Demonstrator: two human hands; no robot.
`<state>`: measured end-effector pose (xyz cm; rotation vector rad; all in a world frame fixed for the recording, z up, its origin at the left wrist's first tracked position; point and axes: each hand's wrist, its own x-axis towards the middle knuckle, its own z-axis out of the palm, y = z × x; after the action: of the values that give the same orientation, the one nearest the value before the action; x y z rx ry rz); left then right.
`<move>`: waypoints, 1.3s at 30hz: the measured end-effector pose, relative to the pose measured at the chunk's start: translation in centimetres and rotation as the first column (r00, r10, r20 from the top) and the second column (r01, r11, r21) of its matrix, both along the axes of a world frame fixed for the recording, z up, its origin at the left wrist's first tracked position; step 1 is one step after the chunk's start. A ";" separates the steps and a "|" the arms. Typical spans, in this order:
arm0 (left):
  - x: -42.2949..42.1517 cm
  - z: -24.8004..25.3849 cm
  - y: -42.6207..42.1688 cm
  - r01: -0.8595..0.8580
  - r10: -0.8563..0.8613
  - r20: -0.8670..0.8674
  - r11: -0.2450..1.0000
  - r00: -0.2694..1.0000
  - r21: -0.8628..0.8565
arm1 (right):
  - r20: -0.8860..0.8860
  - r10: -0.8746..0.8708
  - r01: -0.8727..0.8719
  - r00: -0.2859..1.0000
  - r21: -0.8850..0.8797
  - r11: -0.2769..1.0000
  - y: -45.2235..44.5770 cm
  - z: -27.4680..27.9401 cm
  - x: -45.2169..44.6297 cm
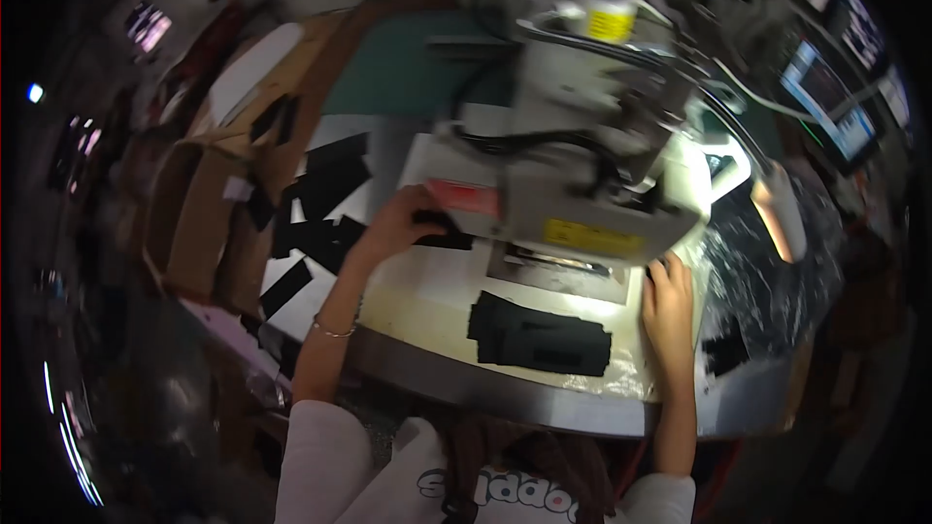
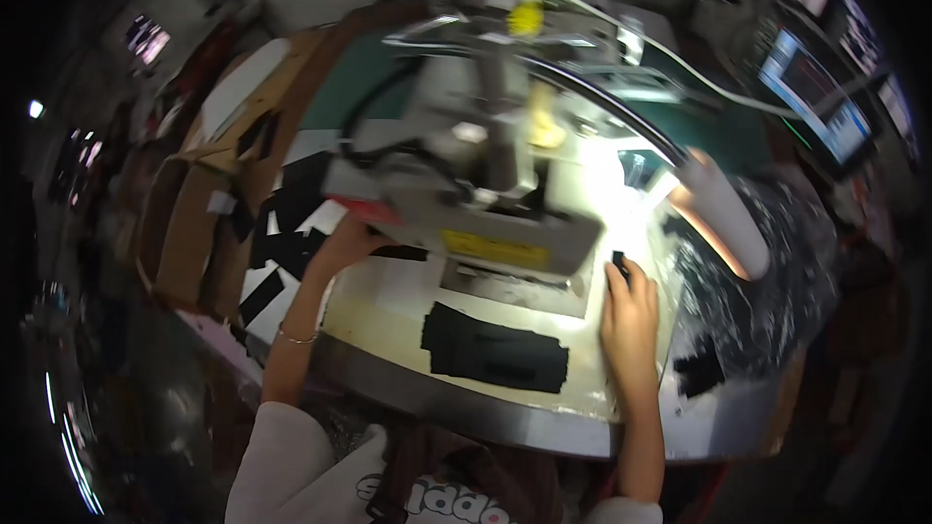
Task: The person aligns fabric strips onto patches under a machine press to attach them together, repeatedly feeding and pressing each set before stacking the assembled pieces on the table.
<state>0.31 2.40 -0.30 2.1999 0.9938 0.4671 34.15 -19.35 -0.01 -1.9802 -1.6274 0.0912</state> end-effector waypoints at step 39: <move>1.9 0.5 -3.4 -0.104 0.074 0.176 0.980 0.982 0.169 | -0.122 0.018 -0.011 0.992 0.058 0.998 4.7 -1.5 1.3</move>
<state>2.19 -0.96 0.19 2.2331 0.9954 0.7977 35.40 -14.69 -1.52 -1.8826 -1.5488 0.1671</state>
